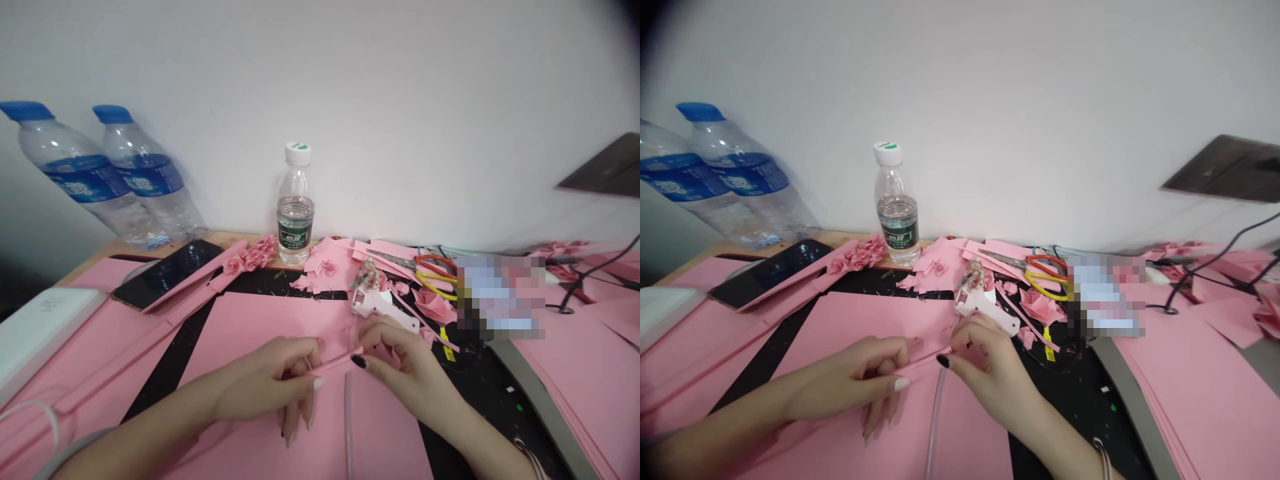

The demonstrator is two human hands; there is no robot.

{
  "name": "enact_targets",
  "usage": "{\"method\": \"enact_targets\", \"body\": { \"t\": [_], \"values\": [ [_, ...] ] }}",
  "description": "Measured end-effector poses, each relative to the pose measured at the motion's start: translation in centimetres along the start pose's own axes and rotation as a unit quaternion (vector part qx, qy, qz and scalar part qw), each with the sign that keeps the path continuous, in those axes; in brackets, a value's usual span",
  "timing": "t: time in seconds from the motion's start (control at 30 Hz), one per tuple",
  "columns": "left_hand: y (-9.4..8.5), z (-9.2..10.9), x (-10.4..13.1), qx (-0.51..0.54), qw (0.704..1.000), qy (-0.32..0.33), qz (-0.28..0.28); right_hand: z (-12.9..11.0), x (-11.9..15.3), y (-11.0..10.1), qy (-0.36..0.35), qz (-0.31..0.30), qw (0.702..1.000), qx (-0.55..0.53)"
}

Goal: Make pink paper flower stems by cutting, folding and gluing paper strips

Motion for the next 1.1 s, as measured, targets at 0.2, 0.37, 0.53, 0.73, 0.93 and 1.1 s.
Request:
{"method": "enact_targets", "body": {
  "t": [0.2, 0.37, 0.53, 0.73, 0.93, 1.1],
  "values": [
    [0.0, -0.1, -0.1, 0.012, 1.000, -0.001, -0.010, 0.5, 0.3, 0.0, 0.009, 0.005, 1.000, 0.001],
    [0.1, 0.5, -0.2, 0.034, 0.999, -0.004, -0.026, 0.8, 0.4, 0.2, 0.020, 0.006, 1.000, 0.009],
    [-0.1, 0.4, -0.3, 0.037, 0.999, -0.007, -0.016, 0.8, 0.4, 0.7, 0.020, -0.008, 1.000, 0.015],
    [-0.3, -0.2, -0.6, 0.055, 0.998, 0.009, 0.001, 1.2, 0.6, 1.2, 0.034, -0.018, 0.998, -0.043],
    [-0.3, 0.0, -0.6, 0.065, 0.998, 0.022, 0.002, 1.3, 0.6, 1.6, 0.051, -0.013, 0.996, -0.075],
    [-0.4, -0.1, -0.6, 0.067, 0.997, 0.025, 0.006, 1.1, 0.6, 1.6, 0.051, -0.003, 0.996, -0.077]
  ]
}}
Point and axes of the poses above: each hand's wrist, its own x-axis away from the middle knuckle, its own y-axis out of the palm, z = x × y, the point moved 7 cm from there along -x, towards the middle knuckle, and after that the axes turned 8 degrees about -y, right-handed, at the moved point
